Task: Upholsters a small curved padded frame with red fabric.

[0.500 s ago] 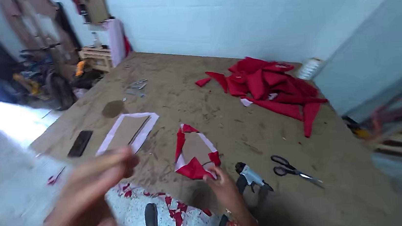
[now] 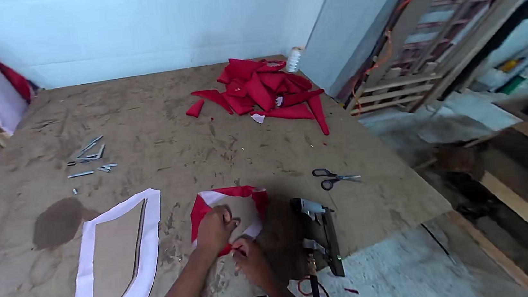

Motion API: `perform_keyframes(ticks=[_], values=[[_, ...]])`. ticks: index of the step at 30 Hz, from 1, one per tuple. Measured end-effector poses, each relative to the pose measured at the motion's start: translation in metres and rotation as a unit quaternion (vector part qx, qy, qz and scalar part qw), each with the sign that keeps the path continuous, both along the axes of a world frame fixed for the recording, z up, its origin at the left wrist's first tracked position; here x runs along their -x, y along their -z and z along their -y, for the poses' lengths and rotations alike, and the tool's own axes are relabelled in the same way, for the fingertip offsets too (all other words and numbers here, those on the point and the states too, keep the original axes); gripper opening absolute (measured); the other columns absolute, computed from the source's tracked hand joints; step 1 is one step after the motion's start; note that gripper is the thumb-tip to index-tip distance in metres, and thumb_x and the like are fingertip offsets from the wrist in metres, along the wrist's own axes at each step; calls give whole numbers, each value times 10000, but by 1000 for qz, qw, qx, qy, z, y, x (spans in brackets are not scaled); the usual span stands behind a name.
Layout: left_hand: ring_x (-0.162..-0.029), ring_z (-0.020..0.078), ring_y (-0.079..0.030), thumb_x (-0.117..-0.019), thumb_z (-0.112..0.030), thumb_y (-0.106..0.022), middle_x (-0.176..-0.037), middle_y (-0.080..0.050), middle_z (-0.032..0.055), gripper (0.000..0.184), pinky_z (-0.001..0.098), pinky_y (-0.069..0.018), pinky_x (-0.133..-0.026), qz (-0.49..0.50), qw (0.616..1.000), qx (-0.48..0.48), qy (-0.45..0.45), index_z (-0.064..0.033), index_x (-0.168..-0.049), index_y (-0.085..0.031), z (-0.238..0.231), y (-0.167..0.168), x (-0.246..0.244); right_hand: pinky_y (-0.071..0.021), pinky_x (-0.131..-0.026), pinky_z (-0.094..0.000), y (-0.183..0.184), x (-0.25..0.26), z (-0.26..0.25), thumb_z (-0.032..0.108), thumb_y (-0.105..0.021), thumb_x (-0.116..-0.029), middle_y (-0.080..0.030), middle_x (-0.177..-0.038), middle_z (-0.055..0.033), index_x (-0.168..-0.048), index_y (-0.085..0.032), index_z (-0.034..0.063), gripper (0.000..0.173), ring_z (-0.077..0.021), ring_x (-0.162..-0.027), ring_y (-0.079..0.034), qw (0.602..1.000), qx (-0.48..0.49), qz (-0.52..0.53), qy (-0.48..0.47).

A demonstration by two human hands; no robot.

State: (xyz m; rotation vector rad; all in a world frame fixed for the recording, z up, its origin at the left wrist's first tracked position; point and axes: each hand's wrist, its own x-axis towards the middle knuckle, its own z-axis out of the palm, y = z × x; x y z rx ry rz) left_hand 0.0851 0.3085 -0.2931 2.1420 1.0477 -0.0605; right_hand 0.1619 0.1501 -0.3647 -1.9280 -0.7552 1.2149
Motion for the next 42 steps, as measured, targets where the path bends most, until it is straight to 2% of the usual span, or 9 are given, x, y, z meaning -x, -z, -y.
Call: perform_keyframes(ticks=[4, 7, 11, 13, 19, 24, 28, 34, 42], values=[[-1231, 317, -601, -709, -594, -821, -1332, -599, 139, 718, 533, -536, -1007, -23, 990, -75, 119, -160, -1255, -650, 1, 10, -40, -624, -813, -413, -24, -32, 9, 343, -588, -1018, -750, -970, -69, -1130, -732, 67, 331, -189, -847, -733, 1000, -9, 7, 14], [-1316, 401, -540, -720, -394, -851, -1434, -540, 208, 801, 614, -488, -1038, -85, 971, -99, 202, -129, -1419, -562, -7, 29, -50, -619, -832, -442, -43, -90, 16, 352, -553, -1032, -745, -972, -68, -1157, -721, 92, 334, -201, -865, -732, 992, 18, 80, 94], [-1262, 415, -576, -820, -184, -756, -1332, -608, 202, 554, 620, -503, -1012, -103, 942, -131, 290, -121, -1352, -614, -60, 33, -40, -616, -817, -488, -45, -166, -9, 521, -533, -1021, -735, -1028, -87, -1255, -665, 107, 494, -241, -885, -732, 990, 66, 99, 81], [-1227, 395, -584, -795, -302, -796, -1270, -625, 175, 484, 610, -493, -1018, -100, 932, -107, 332, -123, -1221, -649, -87, 26, -36, -622, -814, -498, -32, -173, -24, 592, -575, -982, -736, -1053, -120, -1270, -655, 82, 591, -266, -880, -741, 994, 104, 38, 22], [-1131, 322, -645, -815, -624, -774, -1169, -680, 149, 656, 566, -506, -1026, -140, 972, 22, 189, -53, -1127, -689, -66, 13, -104, -623, -666, -349, -7, -170, -42, 425, -642, -1008, -747, -878, -82, -1146, -655, 19, 430, -167, -677, -726, 988, 98, -99, -67], [-1289, 324, -581, -931, -312, -678, -1300, -670, 101, 317, 560, -486, -1063, -238, 957, -48, 156, -68, -1129, -719, -42, 17, -143, -571, -654, -415, -1, -195, -36, 412, -507, -1061, -697, -794, -64, -985, -669, 61, 394, -192, -661, -671, 982, 97, -50, -154], [-1303, 292, -569, -949, -285, -637, -1307, -665, 67, 261, 537, -499, -1047, -255, 953, -72, 145, -101, -1106, -735, -35, 29, -153, -529, -748, -524, 7, -203, -33, 409, -496, -1041, -659, -812, -105, -893, -686, 65, 420, -265, -781, -656, 978, 93, 2, -185], [-1242, 282, -592, -930, -286, -690, -1241, -673, 61, 224, 519, -523, -1005, -216, 962, -78, 150, -106, -1055, -739, -40, 44, -145, -516, -855, -615, -36, -207, -81, 357, -471, -1049, -690, -1033, -191, -1026, -688, 33, 391, -360, -998, -674, 936, 162, 39, -311], [-1173, 294, -601, -854, -261, -796, -1198, -660, 85, 252, 495, -508, -1028, -143, 969, -12, 202, -82, -1019, -730, -62, 52, -131, -583, -711, -367, -32, -212, -88, 345, -526, -1063, -703, -877, -62, -1166, -674, 47, 348, -153, -720, -674, 935, 138, -98, -311]])
